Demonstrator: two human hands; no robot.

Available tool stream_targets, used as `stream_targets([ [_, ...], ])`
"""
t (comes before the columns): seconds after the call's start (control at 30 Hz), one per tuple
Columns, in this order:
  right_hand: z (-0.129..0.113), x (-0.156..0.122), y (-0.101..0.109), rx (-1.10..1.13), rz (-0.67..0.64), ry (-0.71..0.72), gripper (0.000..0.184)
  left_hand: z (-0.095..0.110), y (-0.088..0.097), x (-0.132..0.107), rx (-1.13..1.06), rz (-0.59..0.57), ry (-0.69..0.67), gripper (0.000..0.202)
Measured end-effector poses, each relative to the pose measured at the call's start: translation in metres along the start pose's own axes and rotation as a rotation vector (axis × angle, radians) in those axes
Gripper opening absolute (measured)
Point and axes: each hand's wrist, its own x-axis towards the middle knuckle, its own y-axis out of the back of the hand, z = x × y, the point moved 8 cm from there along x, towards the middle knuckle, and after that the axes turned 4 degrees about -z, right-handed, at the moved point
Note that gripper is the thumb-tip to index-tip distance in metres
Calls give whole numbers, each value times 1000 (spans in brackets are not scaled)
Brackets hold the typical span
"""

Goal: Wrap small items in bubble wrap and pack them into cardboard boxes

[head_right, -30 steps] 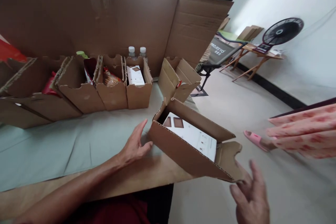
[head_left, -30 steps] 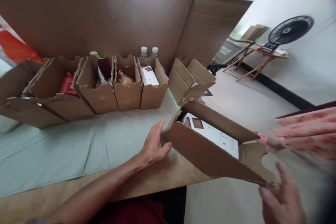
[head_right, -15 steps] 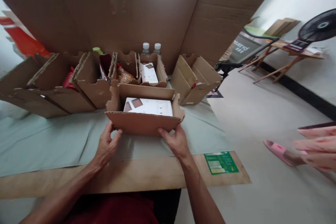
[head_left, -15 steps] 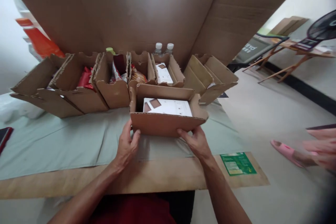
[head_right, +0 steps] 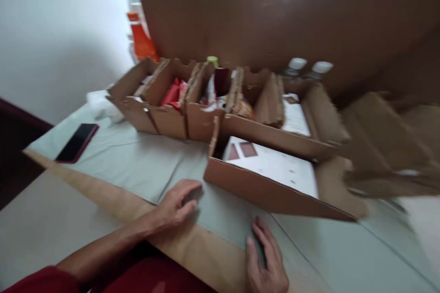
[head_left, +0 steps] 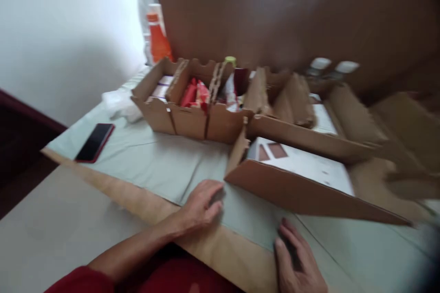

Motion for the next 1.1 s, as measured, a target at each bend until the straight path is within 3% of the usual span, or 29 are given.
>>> stream_targets([
  [0.1,-40,4,-47,-24,-141,293,32,9,10,-10,14,-93,-93,45],
  [0.17,-75,8,-78,-42,-227,483,29,4,37,-15,17,-54,-109,38],
  [0.23,-106,9,-102,-81,-279,624,28,-14,88,-20,129,129,-65,33],
  [0.3,-127,9,-120,-137,-303,709,28,-39,157,-29,349,393,13,28],
  [0.43,-140,7,-135,-214,-275,799,26,-93,282,-42,501,707,151,28],
  [0.5,-139,7,-136,-220,-247,828,25,-113,326,-41,550,809,198,30],
  [0.57,-136,9,-136,-231,-244,837,25,-126,353,-33,578,866,221,35],
  [0.67,-136,11,-135,-255,-264,846,24,-137,367,-6,646,880,216,44],
  [0.77,-138,13,-135,-268,-282,854,24,-139,371,20,702,891,199,24],
  [0.87,-140,13,-135,-252,-286,851,24,-127,377,27,709,950,162,11],
  [1.0,-139,14,-133,-185,-250,818,25,-72,364,-10,765,1066,4,13],
  [1.1,-139,15,-128,-101,-237,744,24,-24,320,-55,761,1102,-93,11],
])
